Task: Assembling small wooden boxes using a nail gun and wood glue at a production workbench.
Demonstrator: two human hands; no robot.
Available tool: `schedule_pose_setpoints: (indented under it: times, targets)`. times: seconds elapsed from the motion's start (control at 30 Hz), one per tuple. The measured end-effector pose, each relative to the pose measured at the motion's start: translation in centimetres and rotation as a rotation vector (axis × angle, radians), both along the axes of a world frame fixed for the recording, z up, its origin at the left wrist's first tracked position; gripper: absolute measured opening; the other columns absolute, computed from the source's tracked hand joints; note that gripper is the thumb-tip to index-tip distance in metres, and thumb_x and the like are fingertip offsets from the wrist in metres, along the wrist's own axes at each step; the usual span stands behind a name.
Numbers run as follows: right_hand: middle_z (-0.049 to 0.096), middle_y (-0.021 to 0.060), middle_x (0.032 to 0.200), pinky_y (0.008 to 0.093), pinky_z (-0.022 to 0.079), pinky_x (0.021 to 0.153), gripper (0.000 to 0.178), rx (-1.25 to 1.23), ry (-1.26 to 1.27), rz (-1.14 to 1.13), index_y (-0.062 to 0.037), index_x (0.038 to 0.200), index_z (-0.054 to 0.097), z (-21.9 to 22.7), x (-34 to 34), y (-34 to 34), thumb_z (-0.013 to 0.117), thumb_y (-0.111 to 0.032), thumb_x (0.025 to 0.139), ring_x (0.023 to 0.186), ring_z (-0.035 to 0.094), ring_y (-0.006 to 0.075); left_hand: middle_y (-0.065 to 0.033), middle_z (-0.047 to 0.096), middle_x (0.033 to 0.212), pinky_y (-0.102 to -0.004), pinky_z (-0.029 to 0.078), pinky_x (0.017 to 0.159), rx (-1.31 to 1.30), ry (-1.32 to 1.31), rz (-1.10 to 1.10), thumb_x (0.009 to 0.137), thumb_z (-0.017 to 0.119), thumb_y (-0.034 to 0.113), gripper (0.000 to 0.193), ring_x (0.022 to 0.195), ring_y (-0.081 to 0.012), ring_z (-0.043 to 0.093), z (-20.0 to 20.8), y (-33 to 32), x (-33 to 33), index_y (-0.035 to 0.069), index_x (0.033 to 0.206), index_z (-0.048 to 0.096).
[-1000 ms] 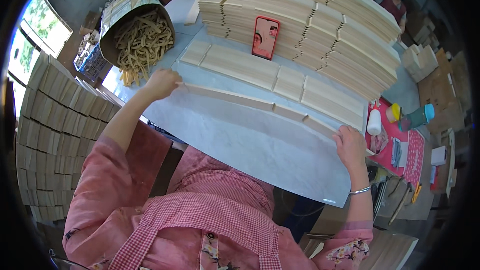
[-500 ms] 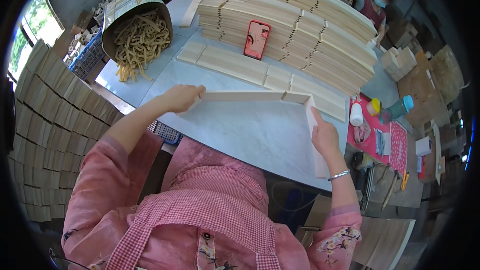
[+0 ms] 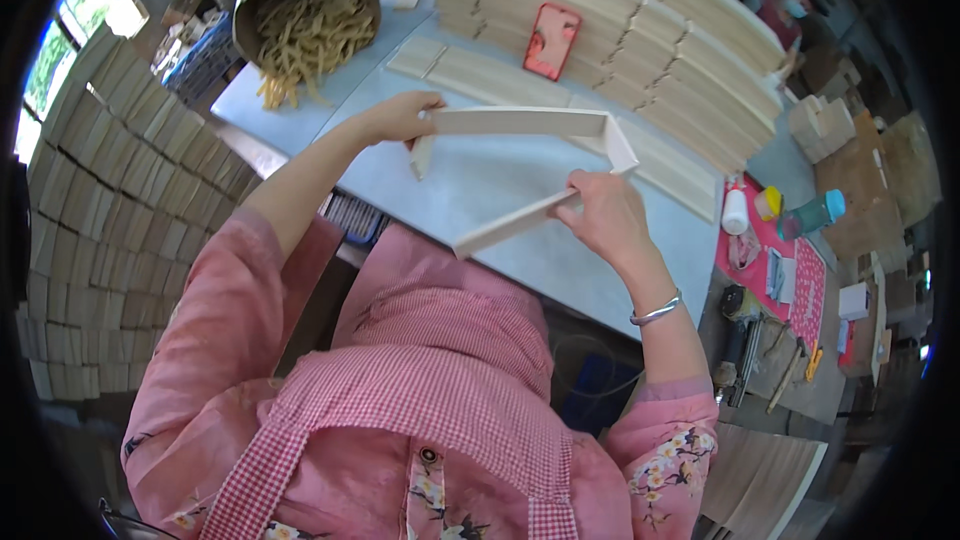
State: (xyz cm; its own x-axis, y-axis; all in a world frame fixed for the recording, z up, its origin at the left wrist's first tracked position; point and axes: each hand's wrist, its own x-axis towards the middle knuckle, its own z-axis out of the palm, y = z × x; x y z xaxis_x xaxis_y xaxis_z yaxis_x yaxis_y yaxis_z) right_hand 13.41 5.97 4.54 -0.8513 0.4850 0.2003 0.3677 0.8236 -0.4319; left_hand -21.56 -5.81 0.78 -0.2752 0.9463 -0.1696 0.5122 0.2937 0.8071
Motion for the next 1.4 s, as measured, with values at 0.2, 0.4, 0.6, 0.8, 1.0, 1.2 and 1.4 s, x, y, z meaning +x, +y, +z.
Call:
schedule_pose_setpoints:
  times: [0.2, 0.4, 0.6, 0.8, 1.0, 1.2, 1.4]
  targets:
    - [0.058, 0.0054, 0.077, 0.0350, 0.048, 0.065, 0.031, 0.193, 0.103, 0.028, -0.0046, 0.087, 0.064, -5.8, -1.2, -4.4, 0.085, -0.024, 0.077, 0.070, 0.057, 0.0239, -0.0159, 0.069, 0.102, -0.0344, 0.061, 0.065, -0.026, -0.001, -0.127, 0.084, 0.061, 0.008, 0.035, 0.073, -0.0253, 0.066, -1.6, -0.9, 2.1, 0.000, 0.119, 0.064]
    - [0.059, 0.0048, 0.077, 0.0345, 0.047, 0.065, 0.035, 0.159, 0.141, -0.039, -0.0062, 0.081, 0.057, -7.9, -1.5, -5.1, 0.084, -0.028, 0.080, 0.071, 0.057, 0.0236, -0.0154, 0.069, 0.108, -0.0339, 0.059, 0.069, 0.059, 0.037, -0.096, 0.090, 0.069, 0.014, 0.035, 0.079, -0.0228, 0.065, -2.5, -1.7, 3.0, 0.004, 0.123, 0.065]
    - [0.059, 0.0047, 0.076, 0.0345, 0.047, 0.065, 0.035, 0.229, 0.173, -0.049, -0.0076, 0.081, 0.056, -8.2, -2.0, -5.2, 0.084, -0.029, 0.081, 0.070, 0.057, 0.0236, -0.0164, 0.069, 0.115, -0.0360, 0.060, 0.077, 0.006, 0.005, -0.055, 0.090, 0.076, 0.021, 0.057, 0.086, -0.0244, 0.066, -3.0, -3.0, 3.1, 0.010, 0.143, 0.056]
    - [0.058, 0.0046, 0.075, 0.0344, 0.047, 0.064, 0.036, 0.238, 0.142, -0.085, -0.0082, 0.082, 0.055, -8.2, -2.1, -5.1, 0.084, -0.030, 0.081, 0.068, 0.057, 0.0235, -0.0216, 0.054, 0.140, -0.0389, 0.055, 0.091, 0.020, -0.157, -0.208, 0.080, 0.081, 0.010, 0.090, 0.104, -0.0334, 0.061, -3.8, -5.9, 3.5, 0.017, 0.158, 0.037]
    - [0.057, 0.0042, 0.075, 0.0345, 0.046, 0.064, 0.036, 0.241, 0.109, -0.097, -0.0087, 0.082, 0.054, -8.2, -2.2, -5.1, 0.083, -0.030, 0.082, 0.068, 0.057, 0.0233, -0.0238, 0.022, 0.166, -0.0487, 0.041, 0.117, 0.095, 0.056, -0.262, 0.072, 0.081, -0.002, 0.113, 0.145, -0.0429, 0.038, -4.6, -6.3, 4.6, 0.022, 0.165, 0.021]
    - [0.057, 0.0041, 0.078, 0.0348, 0.046, 0.067, 0.035, 0.255, 0.054, -0.090, -0.0090, 0.083, 0.054, -8.0, -2.5, -5.3, 0.081, -0.031, 0.084, 0.071, 0.057, 0.0232, -0.0237, 0.015, 0.169, -0.0508, 0.033, 0.123, 0.131, 0.047, -0.236, 0.072, 0.077, -0.007, 0.113, 0.150, -0.0441, 0.031, -5.6, -6.4, 4.9, 0.022, 0.165, 0.021]
    - [0.058, 0.0046, 0.080, 0.0365, 0.046, 0.072, 0.038, 0.217, 0.181, 0.004, -0.0099, 0.084, 0.055, -7.7, -7.5, -7.7, 0.076, -0.041, 0.086, 0.075, 0.058, 0.0247, -0.0231, 0.016, 0.169, -0.0492, 0.031, 0.123, 0.137, 0.005, -0.228, 0.072, 0.071, -0.011, 0.109, 0.150, -0.0433, 0.031, -5.3, -6.2, 5.0, 0.020, 0.165, 0.022]
